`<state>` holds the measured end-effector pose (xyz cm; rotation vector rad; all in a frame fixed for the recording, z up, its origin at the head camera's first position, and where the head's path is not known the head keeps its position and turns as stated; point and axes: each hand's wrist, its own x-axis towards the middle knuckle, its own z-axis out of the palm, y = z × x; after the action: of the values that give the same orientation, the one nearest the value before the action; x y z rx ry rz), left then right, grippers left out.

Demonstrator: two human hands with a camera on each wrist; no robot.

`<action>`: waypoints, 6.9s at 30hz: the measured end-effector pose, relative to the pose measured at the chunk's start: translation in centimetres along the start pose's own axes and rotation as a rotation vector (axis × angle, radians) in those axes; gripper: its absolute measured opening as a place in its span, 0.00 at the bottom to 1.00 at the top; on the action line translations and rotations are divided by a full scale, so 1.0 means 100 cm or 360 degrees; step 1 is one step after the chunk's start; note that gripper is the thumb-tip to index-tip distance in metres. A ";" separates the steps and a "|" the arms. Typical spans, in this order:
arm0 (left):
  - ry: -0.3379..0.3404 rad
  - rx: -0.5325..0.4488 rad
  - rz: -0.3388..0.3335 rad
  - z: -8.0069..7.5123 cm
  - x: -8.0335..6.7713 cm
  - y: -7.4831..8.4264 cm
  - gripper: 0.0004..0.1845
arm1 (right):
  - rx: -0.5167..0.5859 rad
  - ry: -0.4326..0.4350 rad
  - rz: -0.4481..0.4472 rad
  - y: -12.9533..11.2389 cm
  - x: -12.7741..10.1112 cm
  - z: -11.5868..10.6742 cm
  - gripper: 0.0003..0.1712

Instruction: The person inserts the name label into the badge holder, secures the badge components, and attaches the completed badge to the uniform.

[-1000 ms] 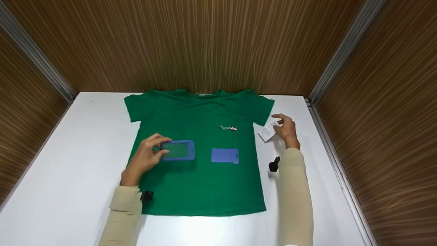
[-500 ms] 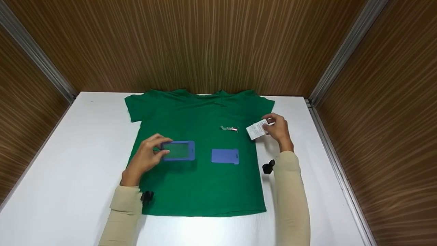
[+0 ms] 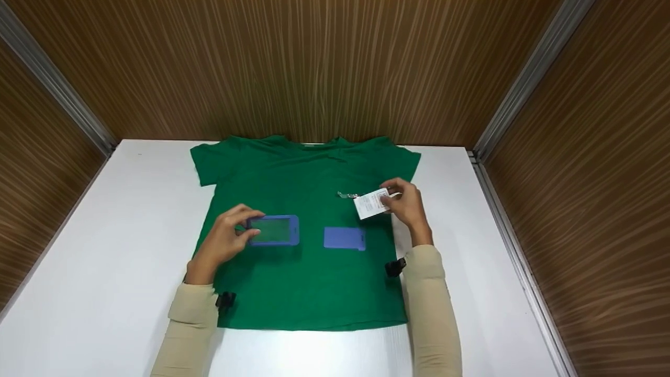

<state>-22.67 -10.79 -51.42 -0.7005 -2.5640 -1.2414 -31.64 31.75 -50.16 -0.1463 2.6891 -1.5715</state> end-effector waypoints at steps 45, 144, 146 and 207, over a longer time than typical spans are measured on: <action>-0.0015 -0.0026 -0.0016 0.001 0.002 0.002 0.18 | 0.0031 -0.0023 -0.0156 -0.071 -0.058 0.047 0.15; -0.0057 -0.0133 -0.0016 0.014 0.005 0.016 0.20 | 0.0119 0.0094 -0.0464 -0.099 -0.075 0.117 0.09; -0.0061 -0.0137 -0.0017 0.015 0.005 0.017 0.20 | 0.0099 0.0101 -0.0451 -0.091 -0.071 0.121 0.09; -0.0106 -0.0036 0.0006 0.027 0.007 0.021 0.18 | -0.0050 -0.0013 -0.0547 -0.079 -0.072 0.142 0.08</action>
<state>-22.21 -7.37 -51.41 -0.7637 -2.6041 -1.2686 -22.97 16.18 -50.44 -0.6451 2.7977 -1.5971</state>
